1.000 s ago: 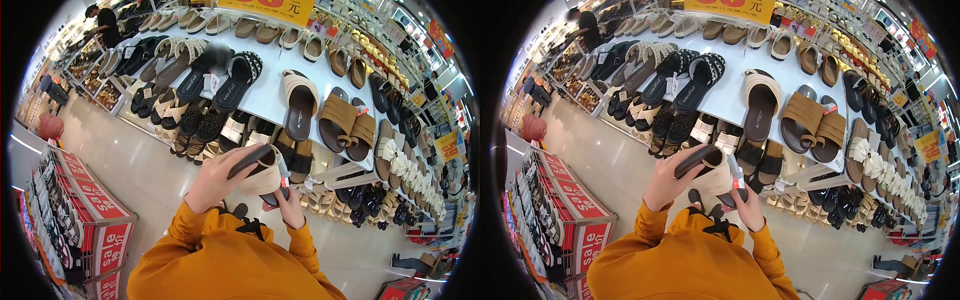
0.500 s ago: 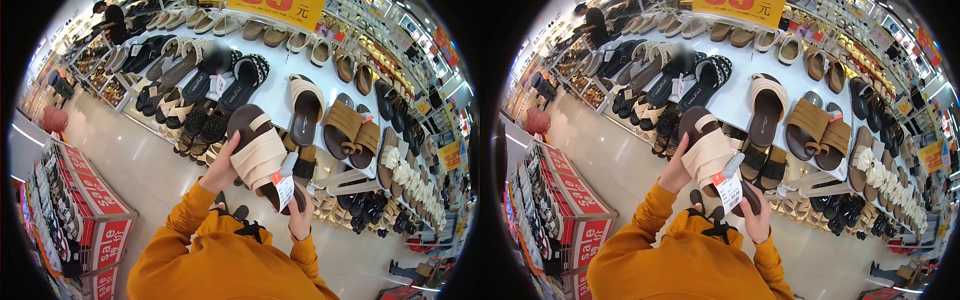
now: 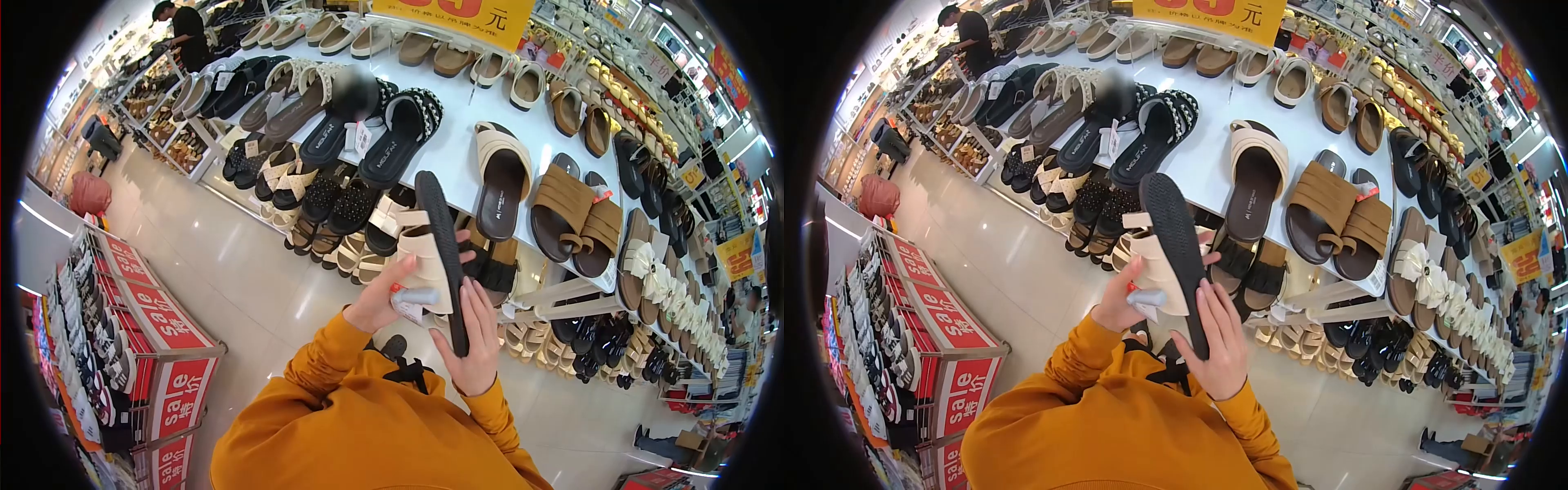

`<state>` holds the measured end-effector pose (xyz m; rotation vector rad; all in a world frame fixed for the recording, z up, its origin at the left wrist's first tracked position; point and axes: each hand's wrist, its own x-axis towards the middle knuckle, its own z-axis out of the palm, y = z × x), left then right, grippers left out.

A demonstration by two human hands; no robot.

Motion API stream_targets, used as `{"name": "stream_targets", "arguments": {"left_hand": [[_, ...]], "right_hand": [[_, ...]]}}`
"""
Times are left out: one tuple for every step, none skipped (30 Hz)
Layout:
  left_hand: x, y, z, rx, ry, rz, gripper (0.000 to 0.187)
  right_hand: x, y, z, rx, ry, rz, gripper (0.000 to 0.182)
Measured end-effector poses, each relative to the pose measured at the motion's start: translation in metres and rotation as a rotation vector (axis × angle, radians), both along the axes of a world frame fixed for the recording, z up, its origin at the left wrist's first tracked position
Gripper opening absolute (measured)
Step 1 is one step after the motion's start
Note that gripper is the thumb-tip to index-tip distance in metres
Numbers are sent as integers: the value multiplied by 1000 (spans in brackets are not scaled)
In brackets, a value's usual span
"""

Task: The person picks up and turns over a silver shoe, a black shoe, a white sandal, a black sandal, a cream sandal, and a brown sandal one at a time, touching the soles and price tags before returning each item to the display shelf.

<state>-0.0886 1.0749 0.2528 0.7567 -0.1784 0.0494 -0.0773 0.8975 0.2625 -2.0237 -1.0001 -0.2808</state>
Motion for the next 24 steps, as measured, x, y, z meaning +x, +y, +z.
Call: {"name": "stream_targets", "arguments": {"left_hand": [[0,-2,1,-100,-1,-44,83],[2,-2,-5,-196,-13,-107,85],[3,-3,-9,-373,-28,-195,80],[5,-5,-15,-553,-46,-283,75],[13,-7,-29,-652,-143,-391,77],[16,-8,-34,-709,-110,-452,79],[17,-10,-39,-764,-75,-515,80],[17,-10,-42,-816,-38,-579,82],[15,-11,-41,-832,-1,-571,84],[16,-10,-41,-843,-13,-576,83],[19,-9,-41,-854,-26,-583,83],[21,-8,-41,-864,-40,-589,82],[21,-8,-41,-788,-75,-523,82],[20,-8,-40,-710,-111,-457,82],[20,-8,-38,-631,-145,-391,82],[12,-4,-12,-582,24,-295,79],[12,0,-5,-497,79,-236,75],[13,3,-1,-412,134,-176,72],[11,4,0,-233,152,-74,66],[9,3,1,-55,133,26,65],[3,-2,11,66,186,190,67],[-3,-6,22,189,241,352,71],[-4,-6,25,258,145,403,74],[-5,-5,27,328,46,451,77]], "right_hand": [[-3,1,0,36,33,41,53],[-6,2,2,6,-11,52,53],[-10,4,6,-26,-54,65,53],[-14,5,9,-60,-100,78,52],[-18,6,11,-106,-152,80,52],[-24,9,17,-128,-188,67,50],[-28,11,18,-146,-205,55,49],[-30,13,19,-162,-222,41,48],[-31,13,21,-163,-219,37,47],[-31,15,24,-163,-215,31,47],[-30,16,25,-163,-213,24,47],[-28,16,25,-165,-206,29,48],[-25,15,24,-167,-200,36,49],[-21,14,23,-168,-193,43,50],[-17,14,22,-94,-126,46,52],[-12,11,22,-21,-59,48,54],[-7,8,20,52,7,50,56],[-2,0,12,145,91,52,59],[1,-8,1,237,180,11,55],[4,-14,-5,328,270,-30,51],[5,-15,-3,412,456,-61,45],[6,-15,-1,494,643,-94,39],[8,-15,-11,682,859,-48,36],[9,-14,-10,819,1040,34,39]]}}
